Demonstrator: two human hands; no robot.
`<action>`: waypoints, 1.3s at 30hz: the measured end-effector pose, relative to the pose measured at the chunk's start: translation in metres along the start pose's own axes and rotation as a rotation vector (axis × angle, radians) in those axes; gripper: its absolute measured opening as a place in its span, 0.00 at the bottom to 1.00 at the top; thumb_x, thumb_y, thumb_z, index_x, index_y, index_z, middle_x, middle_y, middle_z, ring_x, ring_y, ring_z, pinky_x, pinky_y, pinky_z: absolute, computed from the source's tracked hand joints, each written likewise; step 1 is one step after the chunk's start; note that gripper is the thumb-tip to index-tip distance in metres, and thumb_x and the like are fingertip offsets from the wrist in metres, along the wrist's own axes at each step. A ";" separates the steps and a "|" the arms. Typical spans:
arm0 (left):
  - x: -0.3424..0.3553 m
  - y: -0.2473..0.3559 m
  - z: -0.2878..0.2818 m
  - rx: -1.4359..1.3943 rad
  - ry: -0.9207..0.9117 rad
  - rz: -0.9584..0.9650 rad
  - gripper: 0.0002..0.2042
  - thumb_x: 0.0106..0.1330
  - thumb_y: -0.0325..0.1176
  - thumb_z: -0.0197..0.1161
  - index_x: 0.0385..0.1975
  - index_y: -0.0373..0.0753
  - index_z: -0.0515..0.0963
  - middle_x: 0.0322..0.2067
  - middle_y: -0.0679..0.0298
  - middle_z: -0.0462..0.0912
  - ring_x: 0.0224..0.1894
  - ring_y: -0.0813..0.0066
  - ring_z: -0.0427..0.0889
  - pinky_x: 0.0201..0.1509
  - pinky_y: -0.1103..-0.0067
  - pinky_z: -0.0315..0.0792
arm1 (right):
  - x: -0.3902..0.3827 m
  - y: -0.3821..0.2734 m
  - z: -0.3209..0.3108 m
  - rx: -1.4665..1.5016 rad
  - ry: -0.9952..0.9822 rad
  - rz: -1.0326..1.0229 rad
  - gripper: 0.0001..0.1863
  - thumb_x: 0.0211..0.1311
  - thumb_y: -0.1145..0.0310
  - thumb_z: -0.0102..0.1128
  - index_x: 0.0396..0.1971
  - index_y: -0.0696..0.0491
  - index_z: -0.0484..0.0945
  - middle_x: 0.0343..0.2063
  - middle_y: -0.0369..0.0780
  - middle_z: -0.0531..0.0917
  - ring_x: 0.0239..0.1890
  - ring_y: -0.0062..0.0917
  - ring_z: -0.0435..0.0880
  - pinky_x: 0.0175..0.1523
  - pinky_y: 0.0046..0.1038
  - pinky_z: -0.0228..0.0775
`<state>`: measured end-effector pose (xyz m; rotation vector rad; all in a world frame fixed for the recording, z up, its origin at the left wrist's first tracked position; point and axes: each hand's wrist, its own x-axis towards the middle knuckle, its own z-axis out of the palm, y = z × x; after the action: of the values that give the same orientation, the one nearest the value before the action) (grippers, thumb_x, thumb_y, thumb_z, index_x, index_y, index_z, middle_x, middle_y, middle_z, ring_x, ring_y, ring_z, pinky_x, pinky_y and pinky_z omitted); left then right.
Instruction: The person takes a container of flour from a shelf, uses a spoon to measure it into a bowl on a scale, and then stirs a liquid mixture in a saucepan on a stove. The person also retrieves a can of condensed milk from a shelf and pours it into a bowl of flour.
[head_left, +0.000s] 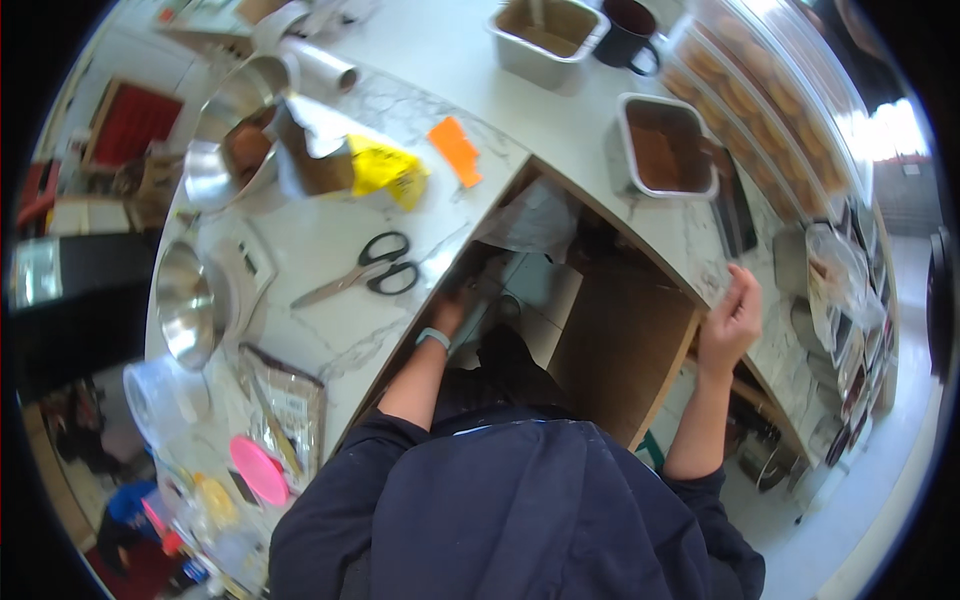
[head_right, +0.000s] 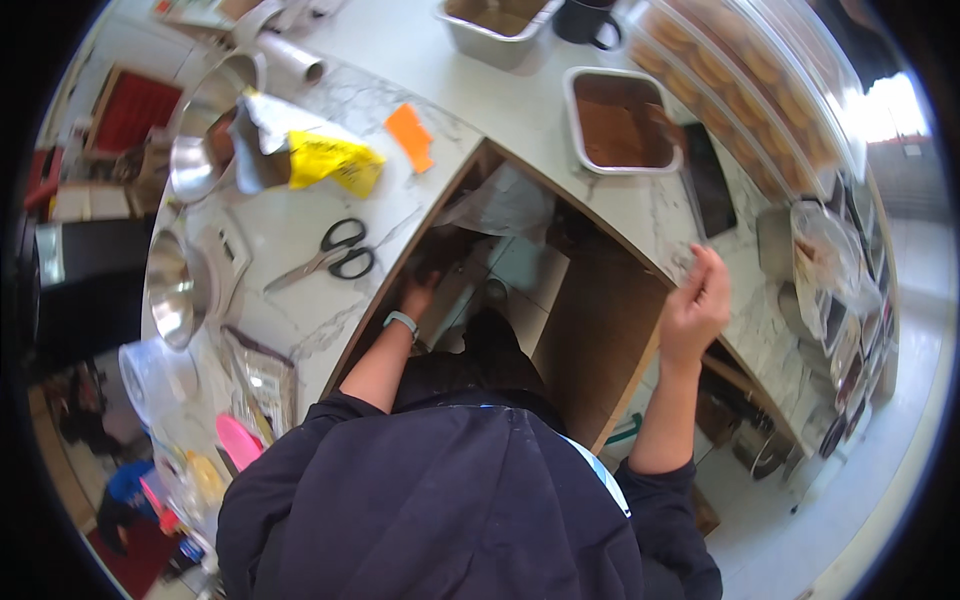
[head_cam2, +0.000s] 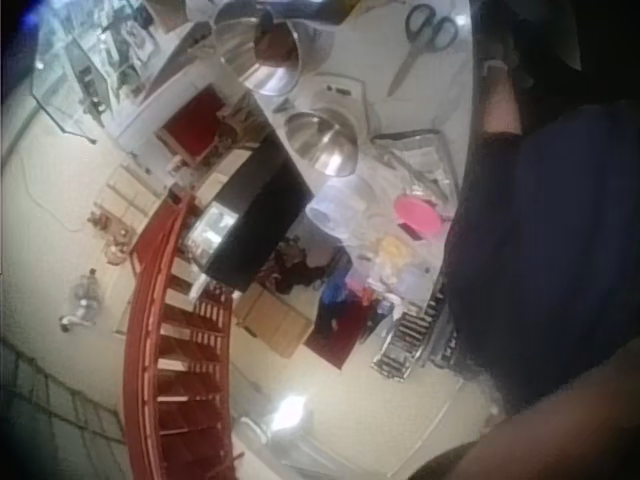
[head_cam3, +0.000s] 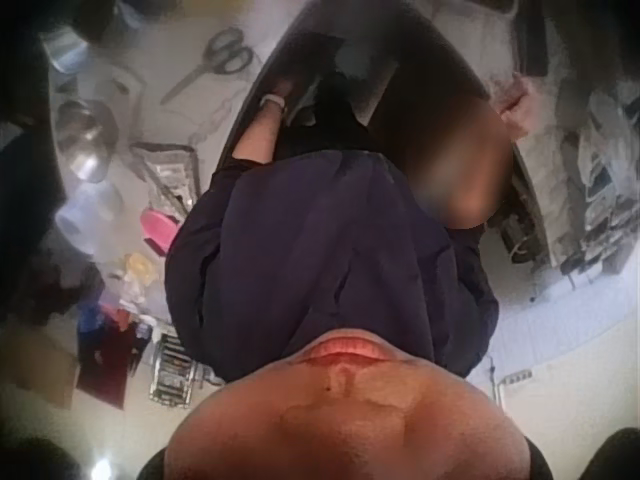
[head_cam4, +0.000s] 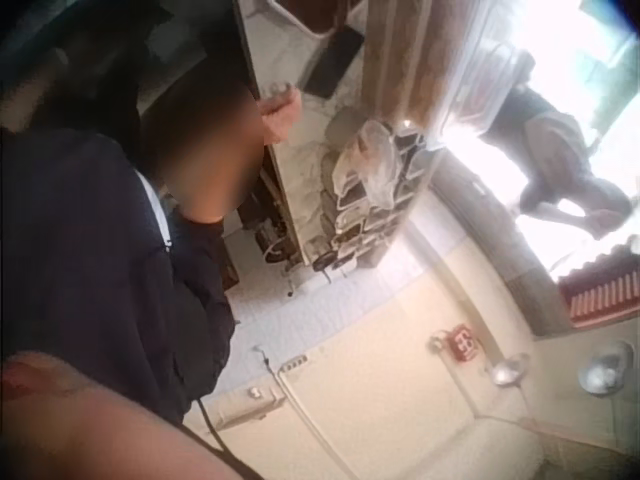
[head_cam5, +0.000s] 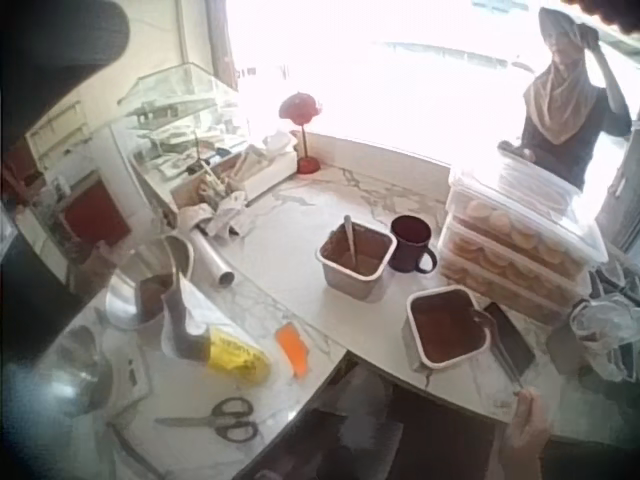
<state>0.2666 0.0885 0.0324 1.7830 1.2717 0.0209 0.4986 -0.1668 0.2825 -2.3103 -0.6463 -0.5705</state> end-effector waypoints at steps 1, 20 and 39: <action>-0.012 0.005 -0.002 0.006 -0.115 0.059 0.28 0.58 0.44 0.62 0.53 0.30 0.67 0.48 0.44 0.74 0.52 0.52 0.73 0.54 0.68 0.67 | 0.003 0.000 -0.001 -0.013 0.044 -0.012 0.07 0.65 0.74 0.48 0.35 0.59 0.76 0.31 0.44 0.80 0.32 0.34 0.80 0.38 0.27 0.70; -0.135 -0.088 -0.342 0.557 0.966 -0.136 0.17 0.56 0.40 0.62 0.36 0.30 0.76 0.32 0.43 0.78 0.39 0.45 0.77 0.42 0.62 0.70 | 0.008 0.010 0.005 0.005 0.028 -0.102 0.10 0.66 0.72 0.44 0.39 0.59 0.75 0.35 0.47 0.80 0.38 0.40 0.79 0.43 0.32 0.70; -0.177 0.091 -0.249 -1.351 0.195 0.085 0.20 0.65 0.35 0.55 0.55 0.37 0.65 0.50 0.58 0.73 0.51 0.65 0.74 0.55 0.70 0.69 | 0.010 -0.033 0.011 0.806 -0.145 0.692 0.15 0.67 0.62 0.46 0.30 0.57 0.77 0.14 0.26 0.62 0.15 0.10 0.57 0.21 0.17 0.48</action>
<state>0.1303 0.1135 0.3192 0.6414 0.8873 0.8966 0.4897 -0.1343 0.2967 -1.6376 -0.0633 0.1745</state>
